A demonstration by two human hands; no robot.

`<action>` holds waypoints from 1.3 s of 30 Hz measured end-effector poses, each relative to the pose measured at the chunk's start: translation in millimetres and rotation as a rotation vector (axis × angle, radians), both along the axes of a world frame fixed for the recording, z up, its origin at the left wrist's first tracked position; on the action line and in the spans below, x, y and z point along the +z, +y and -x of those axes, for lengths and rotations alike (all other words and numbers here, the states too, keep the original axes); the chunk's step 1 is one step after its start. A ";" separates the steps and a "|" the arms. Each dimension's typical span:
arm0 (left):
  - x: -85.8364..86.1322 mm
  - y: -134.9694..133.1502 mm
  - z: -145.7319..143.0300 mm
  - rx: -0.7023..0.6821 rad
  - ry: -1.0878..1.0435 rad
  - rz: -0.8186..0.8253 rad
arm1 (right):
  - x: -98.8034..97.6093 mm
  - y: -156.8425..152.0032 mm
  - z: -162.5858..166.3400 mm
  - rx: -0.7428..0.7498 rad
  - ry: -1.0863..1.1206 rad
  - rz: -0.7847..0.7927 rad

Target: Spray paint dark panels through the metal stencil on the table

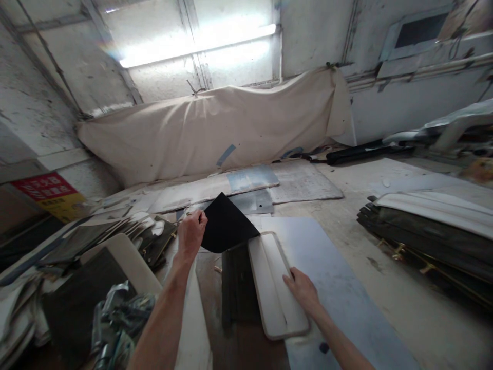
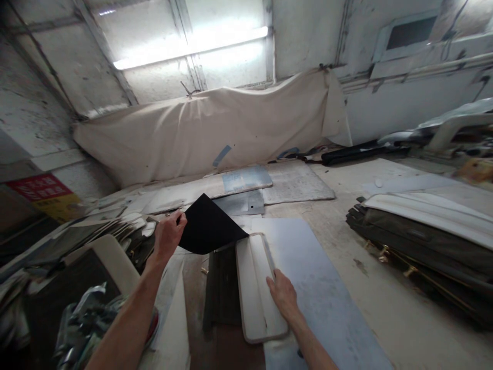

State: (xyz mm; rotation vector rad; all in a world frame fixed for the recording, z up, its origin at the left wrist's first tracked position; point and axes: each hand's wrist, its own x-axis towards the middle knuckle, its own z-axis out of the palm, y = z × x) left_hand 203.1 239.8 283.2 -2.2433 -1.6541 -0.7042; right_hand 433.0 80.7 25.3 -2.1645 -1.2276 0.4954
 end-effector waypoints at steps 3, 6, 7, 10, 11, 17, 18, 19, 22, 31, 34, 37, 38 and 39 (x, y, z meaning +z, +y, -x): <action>-2.2 -2.9 -0.6 0.005 -0.006 0.008 | 5.1 -5.6 -7.0 0.043 -0.056 0.071; -3.4 -6.1 0.0 0.013 -0.008 0.023 | 6.1 -7.0 -11.4 0.068 -0.077 0.130; -3.7 -6.9 0.8 0.011 -0.010 0.029 | 5.7 -7.0 -12.1 0.069 -0.079 0.147; -5.5 -8.5 5.4 0.005 -0.023 0.038 | 4.5 -6.4 -12.5 0.063 -0.090 0.185; -6.4 -8.9 7.2 0.002 -0.029 0.037 | 4.3 -6.1 -12.4 0.062 -0.095 0.195; -14.8 -11.6 12.8 -0.007 -0.041 0.058 | 3.2 -5.0 -8.6 0.052 -0.137 0.253; -16.5 -11.9 12.9 -0.011 -0.039 0.062 | 2.9 -5.7 -6.7 0.043 -0.148 0.263; -18.1 -12.0 12.9 -0.014 -0.037 0.065 | 2.9 -6.7 -4.1 0.033 -0.161 0.270; -22.0 -11.7 14.5 -0.032 -0.036 0.063 | 5.8 -11.5 8.0 0.002 -0.202 0.263; -25.5 -11.9 30.4 -0.056 -0.050 0.086 | 29.3 -21.7 20.4 -0.065 -0.276 0.211; -27.4 -9.6 31.4 -0.075 -0.058 0.099 | 39.4 -10.6 37.1 -0.069 -0.314 0.148; -26.7 -6.0 30.1 -0.086 -0.072 0.079 | 47.6 13.1 78.9 0.016 -0.342 0.062; -25.5 -4.3 29.9 -0.079 -0.077 0.070 | 49.2 22.0 93.8 0.073 -0.344 0.037; -24.0 -2.3 30.0 -0.069 -0.083 0.064 | 50.2 30.2 106.5 0.123 -0.343 0.020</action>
